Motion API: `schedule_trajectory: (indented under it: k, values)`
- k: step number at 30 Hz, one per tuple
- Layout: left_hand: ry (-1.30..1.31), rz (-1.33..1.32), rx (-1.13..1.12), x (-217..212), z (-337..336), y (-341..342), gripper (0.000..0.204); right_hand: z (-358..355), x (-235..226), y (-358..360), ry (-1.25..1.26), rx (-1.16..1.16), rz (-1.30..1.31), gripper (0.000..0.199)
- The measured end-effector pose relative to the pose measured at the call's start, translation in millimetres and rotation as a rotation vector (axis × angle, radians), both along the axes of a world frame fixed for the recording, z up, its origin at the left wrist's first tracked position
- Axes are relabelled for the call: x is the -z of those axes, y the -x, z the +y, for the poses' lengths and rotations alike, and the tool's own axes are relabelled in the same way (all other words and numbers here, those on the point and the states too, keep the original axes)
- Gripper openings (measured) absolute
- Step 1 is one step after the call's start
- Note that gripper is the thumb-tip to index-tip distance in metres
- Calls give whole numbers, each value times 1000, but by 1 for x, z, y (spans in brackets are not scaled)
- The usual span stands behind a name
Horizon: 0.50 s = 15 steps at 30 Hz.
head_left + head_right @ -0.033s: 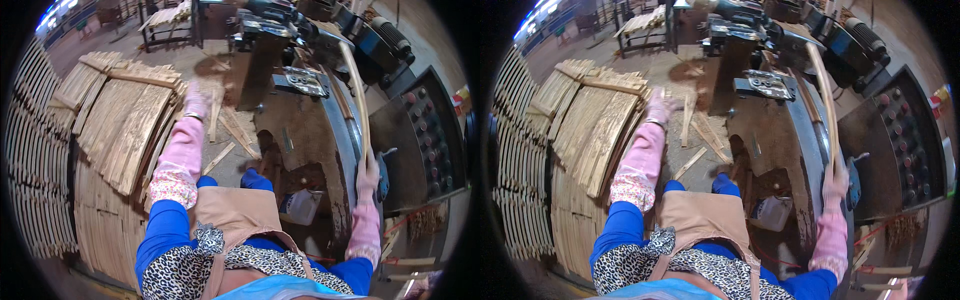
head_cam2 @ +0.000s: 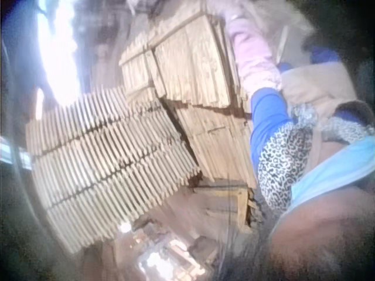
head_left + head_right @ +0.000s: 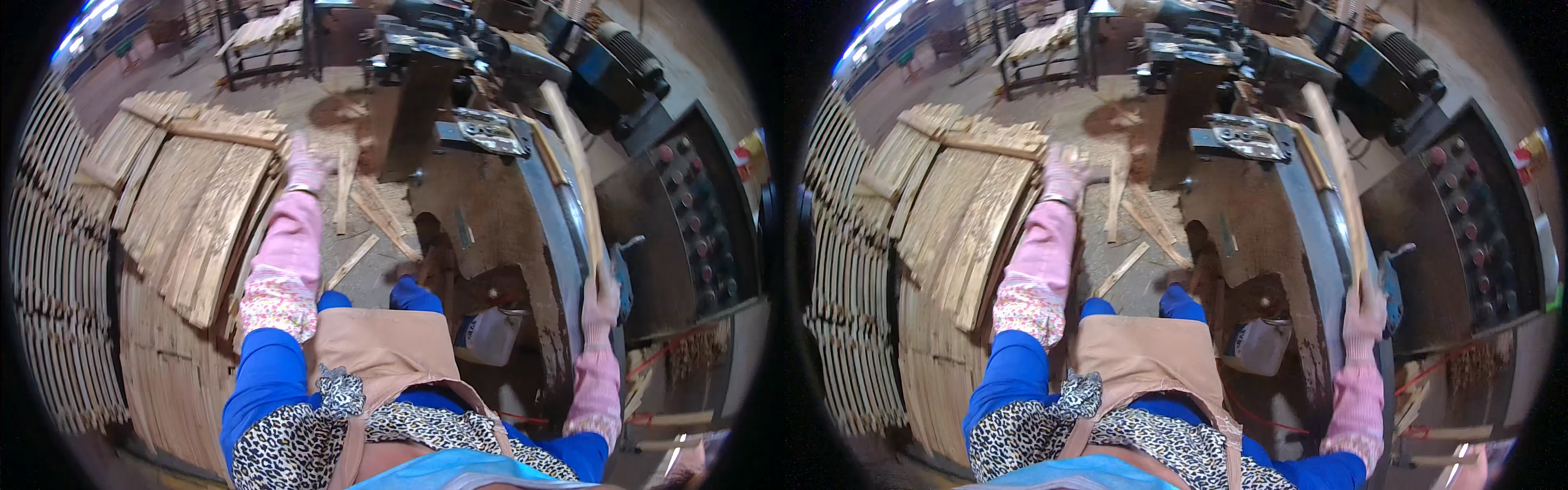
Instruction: The person sands long curved wood planks using a stationary belt sander, feeding them through the machine and checking the edges by hand.
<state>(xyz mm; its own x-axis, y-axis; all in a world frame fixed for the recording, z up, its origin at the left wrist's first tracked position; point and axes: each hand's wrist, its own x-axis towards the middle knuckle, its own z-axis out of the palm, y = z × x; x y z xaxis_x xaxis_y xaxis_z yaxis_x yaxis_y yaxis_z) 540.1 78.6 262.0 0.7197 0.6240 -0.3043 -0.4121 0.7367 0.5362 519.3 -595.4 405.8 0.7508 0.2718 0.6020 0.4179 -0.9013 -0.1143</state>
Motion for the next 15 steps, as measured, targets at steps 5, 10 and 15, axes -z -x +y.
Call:
schedule_trajectory:
  k: [5,10,15]
  values:
    - [121,110,-96,12,77,-10,98,-79,-19,140,131,143,136,39]
    - [-45,277,-150,9,95,9,62,-51,-19,95,158,92,53,34]
    - [213,103,-66,-5,10,56,47,34,-19,-41,197,-96,-55,19]
